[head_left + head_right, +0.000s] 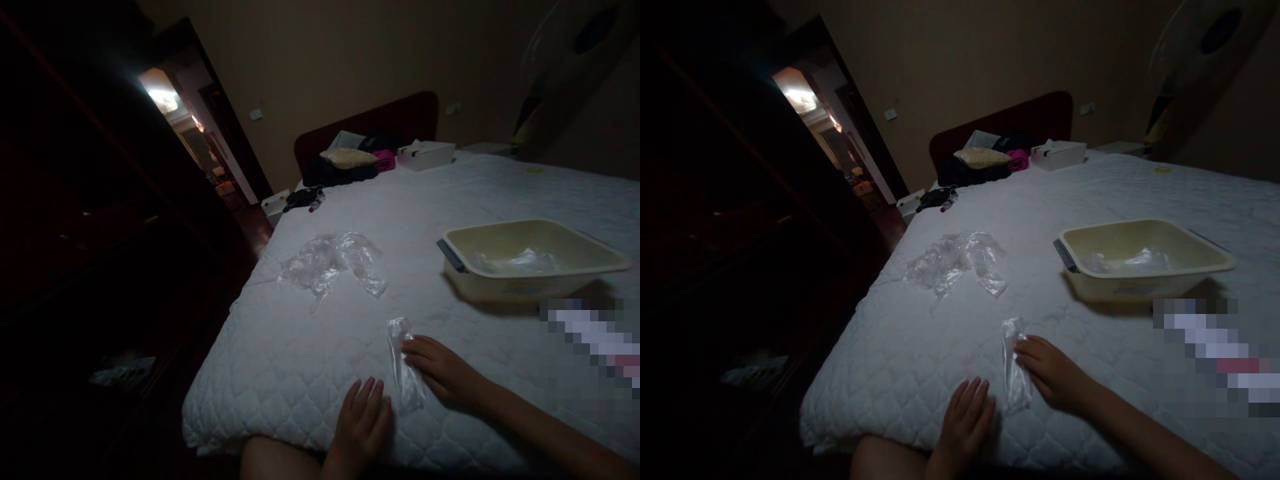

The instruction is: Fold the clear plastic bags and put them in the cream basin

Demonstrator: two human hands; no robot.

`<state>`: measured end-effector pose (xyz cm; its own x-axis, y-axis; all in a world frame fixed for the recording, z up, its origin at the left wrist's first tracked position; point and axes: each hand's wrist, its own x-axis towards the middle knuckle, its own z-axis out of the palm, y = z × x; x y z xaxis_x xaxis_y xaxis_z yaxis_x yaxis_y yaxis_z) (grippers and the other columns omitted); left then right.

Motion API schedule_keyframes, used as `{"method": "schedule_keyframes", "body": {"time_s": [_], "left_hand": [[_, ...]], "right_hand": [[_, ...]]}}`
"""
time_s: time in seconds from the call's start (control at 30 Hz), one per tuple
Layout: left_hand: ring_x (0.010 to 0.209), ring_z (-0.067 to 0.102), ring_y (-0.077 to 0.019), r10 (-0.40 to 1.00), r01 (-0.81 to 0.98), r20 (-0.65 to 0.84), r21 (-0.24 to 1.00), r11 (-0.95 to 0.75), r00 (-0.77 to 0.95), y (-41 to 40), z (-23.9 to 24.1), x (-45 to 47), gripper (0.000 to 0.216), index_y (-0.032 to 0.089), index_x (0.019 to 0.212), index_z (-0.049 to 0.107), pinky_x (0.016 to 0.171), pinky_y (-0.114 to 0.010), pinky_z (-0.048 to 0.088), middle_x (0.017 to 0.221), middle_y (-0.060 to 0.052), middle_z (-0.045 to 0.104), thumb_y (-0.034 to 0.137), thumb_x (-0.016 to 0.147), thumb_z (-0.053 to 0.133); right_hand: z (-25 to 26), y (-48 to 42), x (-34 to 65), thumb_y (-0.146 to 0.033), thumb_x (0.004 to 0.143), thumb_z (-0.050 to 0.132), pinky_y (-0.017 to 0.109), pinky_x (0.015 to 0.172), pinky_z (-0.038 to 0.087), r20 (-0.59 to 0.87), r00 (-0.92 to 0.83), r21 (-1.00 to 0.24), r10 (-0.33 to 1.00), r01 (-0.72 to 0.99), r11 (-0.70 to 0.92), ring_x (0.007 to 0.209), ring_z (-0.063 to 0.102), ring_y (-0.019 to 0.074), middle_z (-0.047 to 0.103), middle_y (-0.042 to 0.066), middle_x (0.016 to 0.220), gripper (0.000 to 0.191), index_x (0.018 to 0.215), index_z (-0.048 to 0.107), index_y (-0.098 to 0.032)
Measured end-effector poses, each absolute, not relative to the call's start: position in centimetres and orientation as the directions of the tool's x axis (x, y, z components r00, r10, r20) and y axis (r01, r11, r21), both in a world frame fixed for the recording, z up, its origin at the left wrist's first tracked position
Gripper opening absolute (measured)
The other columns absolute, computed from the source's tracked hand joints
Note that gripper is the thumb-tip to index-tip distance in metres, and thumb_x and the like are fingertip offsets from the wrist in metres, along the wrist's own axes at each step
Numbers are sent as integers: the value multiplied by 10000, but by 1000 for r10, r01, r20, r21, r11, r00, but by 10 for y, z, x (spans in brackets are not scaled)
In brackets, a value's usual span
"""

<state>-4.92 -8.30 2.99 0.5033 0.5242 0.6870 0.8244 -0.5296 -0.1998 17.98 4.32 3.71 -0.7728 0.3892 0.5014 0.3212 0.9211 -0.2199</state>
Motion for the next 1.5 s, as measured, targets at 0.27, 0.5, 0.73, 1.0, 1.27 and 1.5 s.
{"method": "schedule_keyframes", "body": {"time_s": [0.27,0.5,0.73,1.0,1.27,1.5], "left_hand": [[1080,550,-213,539,780,635,-166,-604,553,-29,40,-35,234,108,1042,578,854,-360,496,1104,-114,626,120,897,395],[914,625,-189,562,774,685,-4,-633,463,-20,27,-25,184,138,967,600,773,-344,537,950,-87,676,151,895,431],[878,632,-171,739,784,595,276,-556,315,-22,34,-26,250,150,1095,567,748,-311,545,967,-86,670,215,919,402],[916,606,-175,712,745,621,293,-599,328,-20,28,-29,175,172,977,612,789,-333,512,905,-52,679,190,882,466],[814,572,-172,842,752,521,497,-433,141,-24,34,-16,145,175,845,608,760,-330,478,828,-53,640,209,851,467],[697,553,-171,896,780,429,598,-187,-114,-18,31,-1,199,173,772,610,657,-308,464,713,-44,602,256,863,454]], "right_hand": [[27,51,185,-117,833,449,419,938,439,542,-771,-233,335,246,941,1150,503,197,613,89,1165,302,1097,571,-202],[28,39,200,-116,841,479,368,888,485,614,-717,-127,331,325,937,1076,560,185,620,94,1152,355,1179,535,-208],[24,35,195,-119,873,444,337,851,509,565,-743,-117,360,359,926,1009,595,165,648,74,1101,377,1233,499,-216],[31,33,190,-164,869,446,328,787,525,530,-695,-330,486,359,873,913,623,166,677,64,985,262,1076,598,-215],[24,29,181,-267,863,455,345,758,520,371,-507,-563,779,544,622,838,636,193,684,60,903,193,956,614,-209],[30,29,162,-360,869,438,307,630,513,311,-318,-655,895,611,445,684,640,182,679,24,765,196,897,578,-225]]}}
